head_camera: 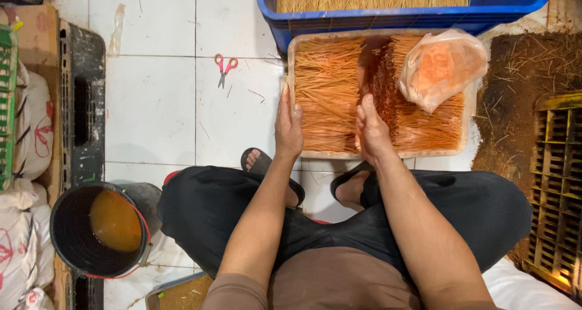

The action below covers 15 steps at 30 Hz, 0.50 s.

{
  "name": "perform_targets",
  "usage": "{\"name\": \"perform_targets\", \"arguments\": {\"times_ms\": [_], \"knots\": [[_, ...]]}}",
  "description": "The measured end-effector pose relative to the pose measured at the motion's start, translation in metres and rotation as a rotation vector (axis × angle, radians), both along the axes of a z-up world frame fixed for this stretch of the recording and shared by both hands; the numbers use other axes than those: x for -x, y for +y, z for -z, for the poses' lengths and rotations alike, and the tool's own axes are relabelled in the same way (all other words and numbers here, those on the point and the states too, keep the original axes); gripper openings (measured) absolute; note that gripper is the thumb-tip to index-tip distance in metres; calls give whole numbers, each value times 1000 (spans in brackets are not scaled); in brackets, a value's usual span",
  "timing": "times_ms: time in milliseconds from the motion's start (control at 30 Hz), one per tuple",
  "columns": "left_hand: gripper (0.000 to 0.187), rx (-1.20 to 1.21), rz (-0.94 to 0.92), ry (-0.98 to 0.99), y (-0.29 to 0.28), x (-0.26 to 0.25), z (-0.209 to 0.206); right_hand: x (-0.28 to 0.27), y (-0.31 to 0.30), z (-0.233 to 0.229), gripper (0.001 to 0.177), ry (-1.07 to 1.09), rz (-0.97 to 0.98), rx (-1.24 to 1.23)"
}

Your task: The person sits on the floor and arranges thin orange sticks in a white tray, smoothing and aligning them by hand. They transfer bundles of sticks from a blue bin into the tray and continue to organize them.

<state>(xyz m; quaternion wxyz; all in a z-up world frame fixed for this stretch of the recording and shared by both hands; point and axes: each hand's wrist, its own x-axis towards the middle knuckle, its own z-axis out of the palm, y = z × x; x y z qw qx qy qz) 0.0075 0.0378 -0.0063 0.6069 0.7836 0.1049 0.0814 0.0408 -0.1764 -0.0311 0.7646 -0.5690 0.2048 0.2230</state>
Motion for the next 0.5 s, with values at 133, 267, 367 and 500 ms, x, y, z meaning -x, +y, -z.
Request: {"name": "perform_targets", "arguments": {"times_ms": [133, 267, 367, 500], "knots": [[62, 87, -19, -28, 3, 16, 4, 11, -1, -16, 108, 65, -217, 364], [63, 65, 6, 63, 3, 27, 3, 20, -7, -26, 109, -92, -379, 666], [63, 60, 11, 84, 5, 27, -5, 17, -11, -30, 96, -148, -503, 784], [63, 12, -82, 131, -7, 45, -14, 18, -7, -74, 90, -156, -479, 1031]]}}
